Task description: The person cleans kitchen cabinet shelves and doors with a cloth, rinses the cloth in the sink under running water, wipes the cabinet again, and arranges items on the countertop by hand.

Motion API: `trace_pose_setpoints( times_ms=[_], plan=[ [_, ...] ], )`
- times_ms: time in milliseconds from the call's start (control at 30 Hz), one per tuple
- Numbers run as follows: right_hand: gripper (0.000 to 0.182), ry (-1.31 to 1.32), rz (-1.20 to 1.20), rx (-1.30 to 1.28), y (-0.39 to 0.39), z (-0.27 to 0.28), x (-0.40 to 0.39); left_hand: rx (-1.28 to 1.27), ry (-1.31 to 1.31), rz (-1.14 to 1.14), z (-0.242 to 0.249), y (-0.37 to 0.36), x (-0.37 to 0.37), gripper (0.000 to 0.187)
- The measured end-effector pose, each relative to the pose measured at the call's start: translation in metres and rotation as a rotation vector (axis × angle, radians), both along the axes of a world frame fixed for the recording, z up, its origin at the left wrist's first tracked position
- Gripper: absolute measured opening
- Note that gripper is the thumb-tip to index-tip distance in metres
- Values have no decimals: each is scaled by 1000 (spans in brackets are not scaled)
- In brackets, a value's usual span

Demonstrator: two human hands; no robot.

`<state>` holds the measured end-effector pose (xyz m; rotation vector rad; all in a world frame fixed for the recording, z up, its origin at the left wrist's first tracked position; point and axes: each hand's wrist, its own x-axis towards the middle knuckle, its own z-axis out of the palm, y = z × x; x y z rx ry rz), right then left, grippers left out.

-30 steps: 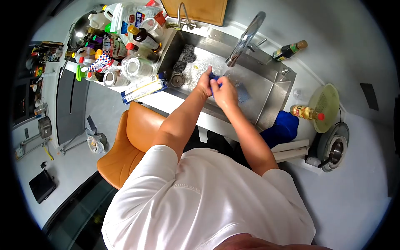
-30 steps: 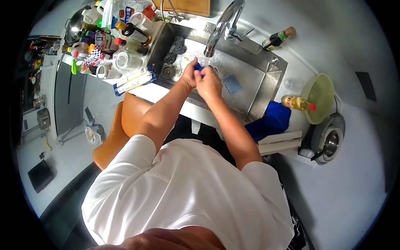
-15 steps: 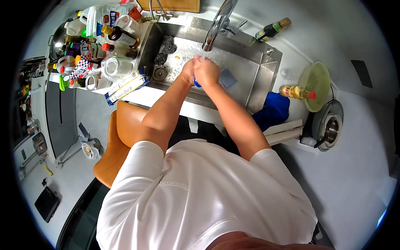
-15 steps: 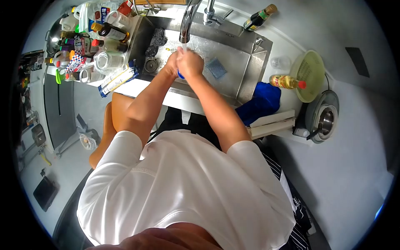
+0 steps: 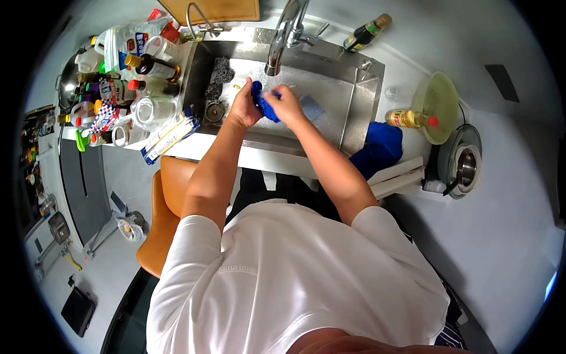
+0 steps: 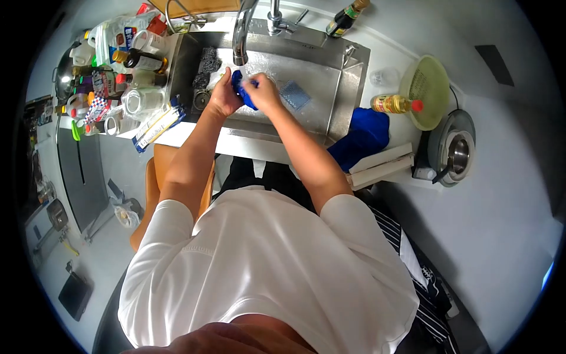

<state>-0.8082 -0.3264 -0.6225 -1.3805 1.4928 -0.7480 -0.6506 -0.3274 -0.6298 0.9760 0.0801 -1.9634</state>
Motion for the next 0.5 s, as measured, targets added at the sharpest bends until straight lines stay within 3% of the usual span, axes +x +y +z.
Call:
trace_pose_setpoints(
  times_ms=[67, 133, 167, 200, 233, 300, 333, 367, 433, 467, 500],
  plan=[
    [40, 64, 173, 87, 8, 47, 10, 45, -24, 29, 1, 2, -7, 82],
    [42, 250, 310, -94, 22, 81, 22, 47, 256, -87, -35, -2, 3, 92],
    [42, 225, 340, -190, 29, 92, 26, 44, 245, -125, -15, 3, 0, 96],
    [43, 321, 367, -136, 31, 109, 28, 47, 143, -91, -4, 1, -7, 91],
    [42, 355, 355, -168, 32, 104, 30, -126, 212, -18, -23, 8, -16, 86],
    [40, 397, 297, -191, 31, 95, 34, -141, 188, -25, -34, -1, -16, 75],
    [40, 408, 252, -179, 29, 91, 36, 22, 99, -103, -28, -11, -11, 69],
    [37, 463, 237, -249, 25, 86, 37, -41, 106, -128, -22, -7, -13, 59],
    [32, 429, 192, -308, 18, 80, 36, -347, 273, 29, -56, 7, -28, 52],
    [31, 394, 180, -297, 14, 78, 35, -314, 321, -48, -73, -6, -23, 48],
    [31, 392, 182, -298, 11, 77, 36, -315, 318, -46, -54, -4, -22, 48]
  ],
)
